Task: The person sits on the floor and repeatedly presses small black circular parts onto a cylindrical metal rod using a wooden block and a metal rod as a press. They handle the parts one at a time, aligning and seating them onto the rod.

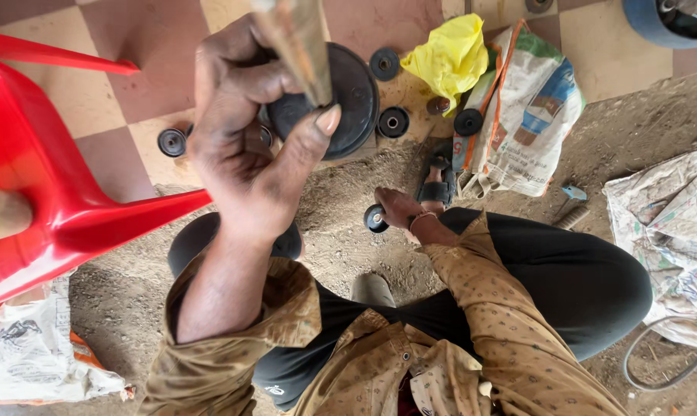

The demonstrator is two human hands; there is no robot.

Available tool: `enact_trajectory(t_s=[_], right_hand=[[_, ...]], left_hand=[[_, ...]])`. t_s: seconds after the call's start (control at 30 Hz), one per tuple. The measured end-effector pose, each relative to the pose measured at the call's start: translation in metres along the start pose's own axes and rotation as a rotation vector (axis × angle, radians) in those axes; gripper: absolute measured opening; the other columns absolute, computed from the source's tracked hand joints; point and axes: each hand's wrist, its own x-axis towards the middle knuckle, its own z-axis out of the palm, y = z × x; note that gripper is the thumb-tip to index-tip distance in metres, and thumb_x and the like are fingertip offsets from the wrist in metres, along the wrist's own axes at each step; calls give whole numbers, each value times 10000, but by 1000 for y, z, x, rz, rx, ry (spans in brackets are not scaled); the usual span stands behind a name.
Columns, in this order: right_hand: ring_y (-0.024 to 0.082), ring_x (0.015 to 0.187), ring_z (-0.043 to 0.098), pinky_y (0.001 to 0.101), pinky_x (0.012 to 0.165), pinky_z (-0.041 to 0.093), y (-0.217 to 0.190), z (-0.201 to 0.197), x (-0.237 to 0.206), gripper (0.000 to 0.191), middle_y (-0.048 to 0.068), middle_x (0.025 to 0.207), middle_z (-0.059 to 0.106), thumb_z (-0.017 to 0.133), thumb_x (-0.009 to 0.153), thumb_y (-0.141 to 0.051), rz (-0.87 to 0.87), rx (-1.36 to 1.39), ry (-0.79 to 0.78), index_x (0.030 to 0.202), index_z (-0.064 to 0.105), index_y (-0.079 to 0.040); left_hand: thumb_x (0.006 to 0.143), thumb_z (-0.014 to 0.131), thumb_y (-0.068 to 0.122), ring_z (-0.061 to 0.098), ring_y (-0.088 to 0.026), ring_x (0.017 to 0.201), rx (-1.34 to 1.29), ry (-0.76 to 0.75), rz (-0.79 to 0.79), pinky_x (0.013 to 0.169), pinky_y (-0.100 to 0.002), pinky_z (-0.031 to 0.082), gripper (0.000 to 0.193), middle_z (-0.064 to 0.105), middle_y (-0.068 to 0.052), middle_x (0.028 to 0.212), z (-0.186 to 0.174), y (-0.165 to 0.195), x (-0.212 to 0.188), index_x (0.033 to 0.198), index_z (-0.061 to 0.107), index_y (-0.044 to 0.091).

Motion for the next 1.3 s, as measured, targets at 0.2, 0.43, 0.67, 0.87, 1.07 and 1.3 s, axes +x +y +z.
enact_trajectory(t_s=[0.2,0.43,0.67,0.87,1.07,1.3], right_hand=[[444,1030,650,527,861,539,-5,-17,-13,308,233,1115,653,665,787,-69,118,-139,168,1092,639,-38],[441,991,677,526,881,531,3,-40,0,292,268,1001,711,698,845,-206,309,111,261,1061,679,-10],[448,1016,681,538,896,535,6,-49,33,332,275,1054,715,669,860,-221,468,110,194,1134,690,-35],[418,1004,693,516,875,547,26,-45,40,364,225,1051,738,716,868,-337,520,253,507,1113,701,-67],[470,1012,688,569,828,564,45,-57,38,578,276,1070,714,708,885,-350,849,151,461,1334,538,-28],[512,1059,682,588,925,546,36,-63,52,530,344,1107,715,586,992,-232,925,225,475,1424,395,8]], left_hand=[[960,881,19,590,-173,1245,55,2,105,1056,-329,530,264,591,-81,1270,-9,-9,-4,1160,711,-5],[1001,853,12,580,-133,1266,-22,-33,69,1086,-312,619,236,554,-65,1329,-6,3,-7,1183,702,17],[940,855,7,581,-163,1084,85,0,-75,918,-276,516,264,558,-93,1271,-8,8,-8,1141,684,17],[1009,864,-20,567,-174,1288,62,-67,-58,1131,-307,478,288,630,-118,1318,-11,13,-9,1224,674,-5],[991,851,20,662,-140,1143,112,-56,-122,1021,-282,571,370,636,-107,1330,-4,18,-3,1289,633,5],[961,849,15,697,-138,1099,69,-16,-197,996,-272,592,435,648,-111,1322,-2,25,-2,1312,595,-27]])
